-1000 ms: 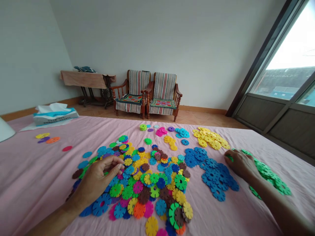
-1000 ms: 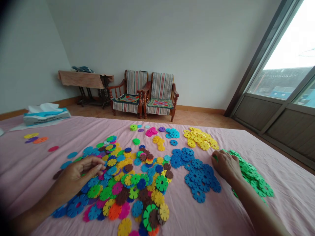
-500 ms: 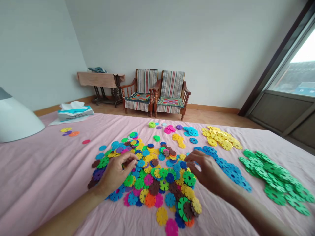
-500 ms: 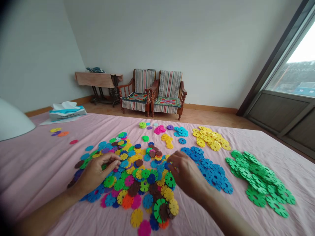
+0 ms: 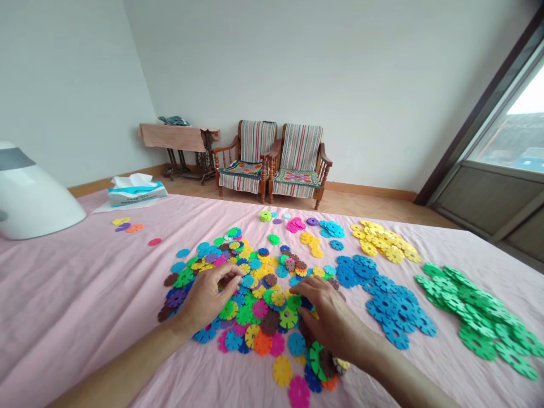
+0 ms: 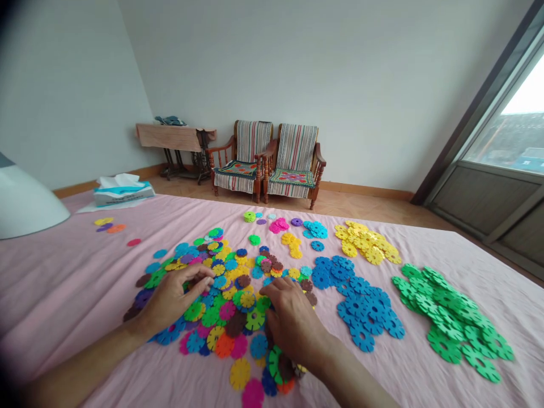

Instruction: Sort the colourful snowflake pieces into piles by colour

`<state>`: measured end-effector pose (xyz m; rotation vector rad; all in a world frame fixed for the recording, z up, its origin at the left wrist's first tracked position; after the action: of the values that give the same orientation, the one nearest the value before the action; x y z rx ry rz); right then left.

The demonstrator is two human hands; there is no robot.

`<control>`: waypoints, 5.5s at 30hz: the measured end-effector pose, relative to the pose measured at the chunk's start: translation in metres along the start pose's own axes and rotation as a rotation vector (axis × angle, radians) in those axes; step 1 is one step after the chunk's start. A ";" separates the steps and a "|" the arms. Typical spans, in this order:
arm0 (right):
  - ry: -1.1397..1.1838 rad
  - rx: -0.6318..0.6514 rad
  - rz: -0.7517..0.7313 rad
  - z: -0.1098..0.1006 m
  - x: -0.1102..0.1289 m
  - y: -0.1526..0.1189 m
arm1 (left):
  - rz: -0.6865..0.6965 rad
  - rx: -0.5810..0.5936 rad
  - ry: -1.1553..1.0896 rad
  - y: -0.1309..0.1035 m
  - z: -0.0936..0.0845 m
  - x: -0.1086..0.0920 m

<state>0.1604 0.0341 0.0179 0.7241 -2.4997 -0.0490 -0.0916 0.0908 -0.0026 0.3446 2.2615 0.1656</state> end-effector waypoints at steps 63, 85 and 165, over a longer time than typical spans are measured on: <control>0.147 -0.430 0.190 0.011 -0.018 -0.027 | 0.469 0.060 0.142 -0.018 0.007 -0.027; 0.211 -0.652 0.170 0.024 -0.020 -0.045 | 0.603 0.115 0.220 -0.048 0.032 -0.039; -0.420 -0.783 0.388 -0.096 -0.129 -0.097 | 0.503 -0.139 0.257 -0.014 0.050 -0.050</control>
<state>0.3480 0.0270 0.0211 -0.1126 -2.6275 -1.0576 -0.0251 0.0624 -0.0020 0.8535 2.3529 0.6564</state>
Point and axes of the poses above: each hand's wrist, its own y-axis towards the middle knuckle, its own z-axis out of the palm, x = y × z, the point moved 1 cm from there along y, towards the middle knuckle, and after that the axes turned 9 degrees about -z, right-handed, at the moved point
